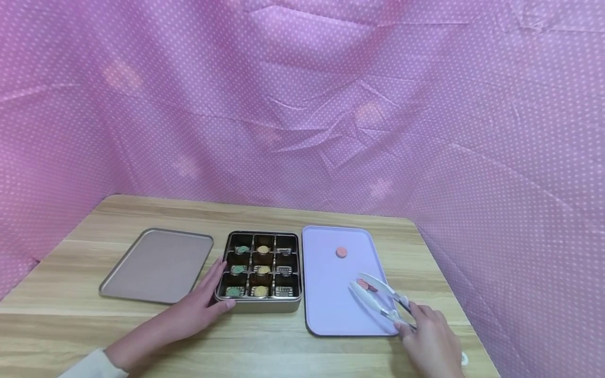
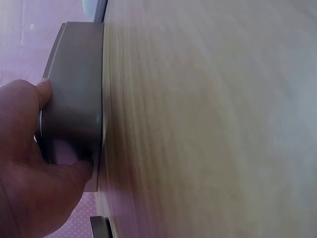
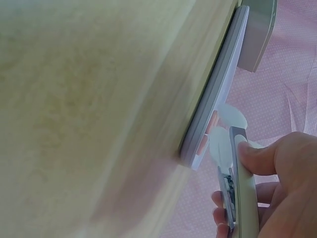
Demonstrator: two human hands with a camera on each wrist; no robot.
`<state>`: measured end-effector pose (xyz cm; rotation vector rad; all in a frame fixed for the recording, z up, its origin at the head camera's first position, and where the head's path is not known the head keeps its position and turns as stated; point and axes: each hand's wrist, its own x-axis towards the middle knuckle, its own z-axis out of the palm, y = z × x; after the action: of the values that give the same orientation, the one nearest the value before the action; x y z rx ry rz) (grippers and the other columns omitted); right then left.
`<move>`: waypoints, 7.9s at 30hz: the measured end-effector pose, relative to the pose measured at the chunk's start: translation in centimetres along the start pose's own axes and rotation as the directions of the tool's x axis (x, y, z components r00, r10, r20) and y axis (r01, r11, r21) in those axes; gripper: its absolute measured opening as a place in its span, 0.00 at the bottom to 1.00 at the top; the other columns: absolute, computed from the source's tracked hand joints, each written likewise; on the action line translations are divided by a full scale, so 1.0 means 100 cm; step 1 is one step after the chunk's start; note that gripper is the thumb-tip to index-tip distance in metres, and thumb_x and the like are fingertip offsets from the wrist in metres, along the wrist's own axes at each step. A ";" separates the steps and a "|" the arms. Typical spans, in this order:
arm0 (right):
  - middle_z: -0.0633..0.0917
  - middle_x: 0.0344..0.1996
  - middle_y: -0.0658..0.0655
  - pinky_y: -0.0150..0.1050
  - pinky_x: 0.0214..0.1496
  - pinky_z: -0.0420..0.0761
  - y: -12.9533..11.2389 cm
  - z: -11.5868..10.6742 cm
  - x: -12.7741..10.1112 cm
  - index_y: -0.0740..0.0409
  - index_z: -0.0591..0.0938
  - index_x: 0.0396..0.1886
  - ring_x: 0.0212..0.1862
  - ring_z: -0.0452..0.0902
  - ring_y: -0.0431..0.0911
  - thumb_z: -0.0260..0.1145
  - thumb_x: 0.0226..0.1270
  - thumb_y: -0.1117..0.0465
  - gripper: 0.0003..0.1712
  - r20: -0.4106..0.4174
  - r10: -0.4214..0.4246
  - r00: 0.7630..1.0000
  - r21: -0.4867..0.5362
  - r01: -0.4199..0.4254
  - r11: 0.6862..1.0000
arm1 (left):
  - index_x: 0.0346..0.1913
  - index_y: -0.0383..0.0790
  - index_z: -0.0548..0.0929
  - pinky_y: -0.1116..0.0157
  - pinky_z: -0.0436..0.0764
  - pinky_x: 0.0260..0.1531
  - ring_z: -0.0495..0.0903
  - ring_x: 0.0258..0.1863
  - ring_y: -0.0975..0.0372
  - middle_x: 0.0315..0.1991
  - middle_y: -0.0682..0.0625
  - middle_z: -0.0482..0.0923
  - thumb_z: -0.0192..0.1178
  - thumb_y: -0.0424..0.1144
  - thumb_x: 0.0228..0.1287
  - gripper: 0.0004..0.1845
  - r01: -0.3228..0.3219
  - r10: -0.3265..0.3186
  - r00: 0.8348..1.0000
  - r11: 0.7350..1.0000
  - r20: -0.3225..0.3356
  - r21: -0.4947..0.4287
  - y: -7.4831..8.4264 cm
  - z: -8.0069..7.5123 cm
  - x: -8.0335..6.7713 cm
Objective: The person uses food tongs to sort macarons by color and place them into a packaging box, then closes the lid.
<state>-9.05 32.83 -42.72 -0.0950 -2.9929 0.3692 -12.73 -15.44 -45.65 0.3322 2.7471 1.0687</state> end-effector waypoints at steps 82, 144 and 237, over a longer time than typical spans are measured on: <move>0.87 0.50 0.56 0.59 0.42 0.83 -0.061 -0.007 -0.005 0.57 0.84 0.59 0.52 0.82 0.54 0.81 0.51 0.54 0.34 -0.217 -0.239 0.946 0.072 0.260 0.963 | 0.81 0.58 0.31 0.35 0.63 0.69 0.57 0.75 0.37 0.82 0.51 0.22 0.50 0.74 0.64 0.55 0.010 -0.009 1.000 1.000 0.002 -0.010 0.001 -0.001 0.000; 0.86 0.52 0.61 0.61 0.43 0.84 -0.076 -0.009 0.023 0.61 0.84 0.58 0.53 0.82 0.59 0.81 0.50 0.56 0.33 -0.195 -0.324 0.926 0.077 0.344 0.936 | 0.81 0.62 0.31 0.35 0.63 0.69 0.58 0.75 0.38 0.82 0.54 0.23 0.50 0.75 0.64 0.54 0.035 -0.035 0.999 0.999 -0.009 -0.006 -0.002 0.001 0.000; 0.87 0.50 0.58 0.54 0.41 0.83 -0.090 0.005 0.051 0.62 0.84 0.58 0.49 0.83 0.54 0.80 0.53 0.55 0.32 -0.211 -0.291 0.933 0.095 0.316 0.944 | 0.82 0.55 0.33 0.37 0.58 0.72 0.52 0.77 0.39 0.82 0.51 0.24 0.52 0.70 0.66 0.54 -0.008 0.008 1.000 1.000 -0.009 -0.022 -0.002 0.001 0.001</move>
<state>-14.55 24.35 -40.43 0.3242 -2.7218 0.4820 -12.86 -15.43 -45.87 0.3366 2.7419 1.1042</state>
